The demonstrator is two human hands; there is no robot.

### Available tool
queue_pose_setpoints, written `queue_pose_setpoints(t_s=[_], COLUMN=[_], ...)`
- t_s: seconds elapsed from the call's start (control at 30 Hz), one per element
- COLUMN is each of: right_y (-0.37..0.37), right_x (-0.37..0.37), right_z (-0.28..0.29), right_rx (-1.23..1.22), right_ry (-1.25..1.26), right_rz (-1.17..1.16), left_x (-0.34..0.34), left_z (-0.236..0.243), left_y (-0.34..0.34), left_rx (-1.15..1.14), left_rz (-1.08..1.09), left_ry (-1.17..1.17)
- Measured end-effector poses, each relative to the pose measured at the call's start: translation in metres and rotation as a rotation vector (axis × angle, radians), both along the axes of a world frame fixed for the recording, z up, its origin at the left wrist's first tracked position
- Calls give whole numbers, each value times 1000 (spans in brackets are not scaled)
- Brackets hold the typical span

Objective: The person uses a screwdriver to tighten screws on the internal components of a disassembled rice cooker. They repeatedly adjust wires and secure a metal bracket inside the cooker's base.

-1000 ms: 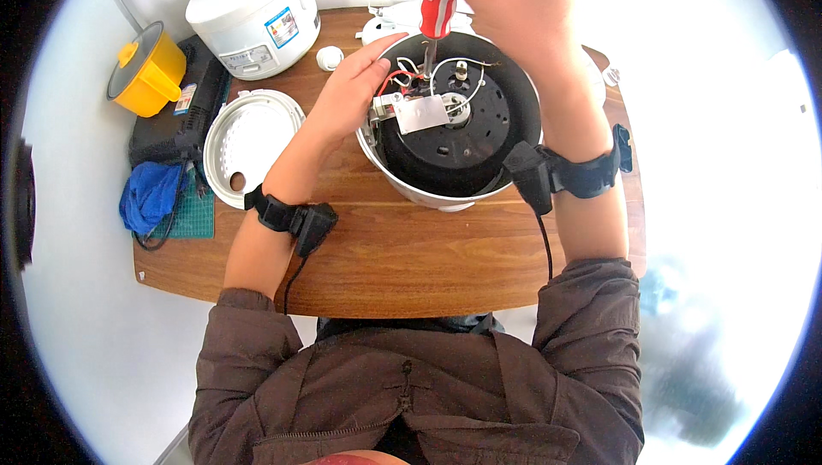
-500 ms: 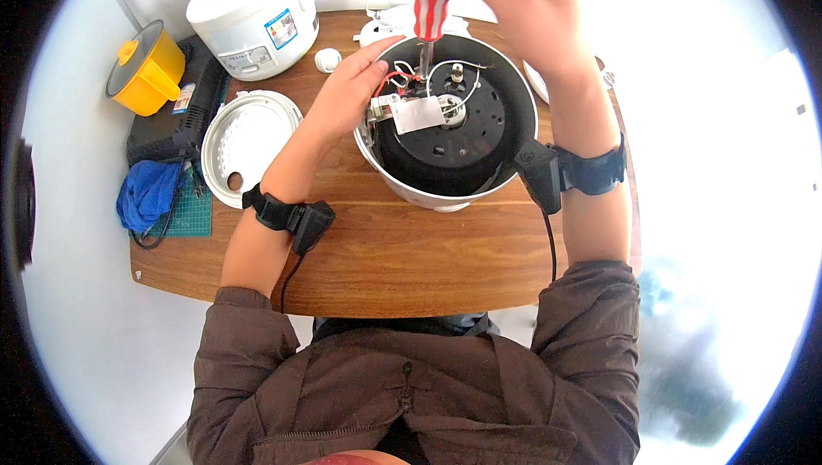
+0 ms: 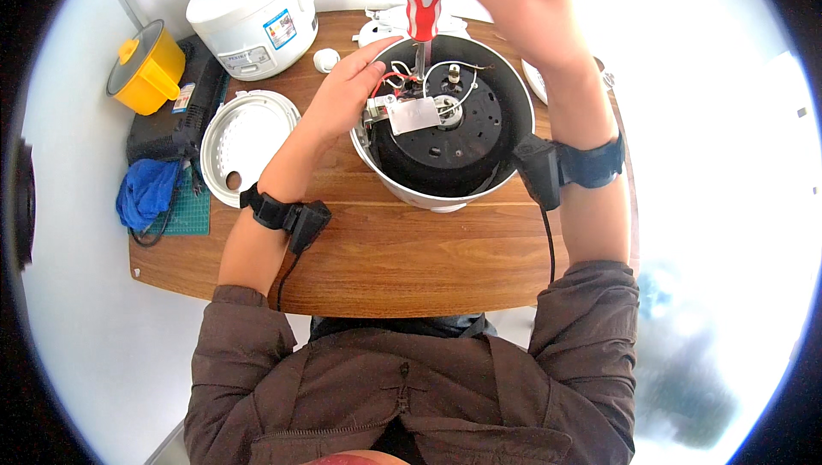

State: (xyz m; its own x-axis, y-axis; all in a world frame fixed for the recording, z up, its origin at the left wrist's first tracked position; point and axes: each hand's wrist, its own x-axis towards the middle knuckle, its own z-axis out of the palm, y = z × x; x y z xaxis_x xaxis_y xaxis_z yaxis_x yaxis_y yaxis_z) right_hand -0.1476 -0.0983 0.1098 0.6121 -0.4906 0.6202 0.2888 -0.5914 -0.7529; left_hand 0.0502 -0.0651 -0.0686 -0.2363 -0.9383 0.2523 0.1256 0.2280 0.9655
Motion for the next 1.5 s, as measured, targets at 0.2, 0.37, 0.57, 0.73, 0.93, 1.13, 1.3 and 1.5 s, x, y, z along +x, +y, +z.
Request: queue_pose_setpoints(t_s=[0.2,0.37,0.57,0.73,0.93,1.13,1.3,1.5], right_y=[4,5,15,7,19,21,17,40], right_x=[5,10,8,4,14,6,12,23], right_z=[-7,-2,1,-5,-4,5,-1,12], right_rx=[-10,-128,-44,-104,-151,-307,-193,-401], right_ry=[-48,0,46,45,-29,132,-33,179], right_rz=[-16,24,-96,-144,-232,-315,-257,-562], left_x=[-2,-3,-2,-3,1,-2,-3,0], left_z=[7,6,7,16,10,6,5,0], left_y=[6,5,6,11,7,5,4,1], left_rx=[23,40,-12,74,1,16,9,-49], left_rz=[8,-2,23,29,35,11,17,91], left_ry=[-2,21,-27,-41,-93,-23,-39,-119])
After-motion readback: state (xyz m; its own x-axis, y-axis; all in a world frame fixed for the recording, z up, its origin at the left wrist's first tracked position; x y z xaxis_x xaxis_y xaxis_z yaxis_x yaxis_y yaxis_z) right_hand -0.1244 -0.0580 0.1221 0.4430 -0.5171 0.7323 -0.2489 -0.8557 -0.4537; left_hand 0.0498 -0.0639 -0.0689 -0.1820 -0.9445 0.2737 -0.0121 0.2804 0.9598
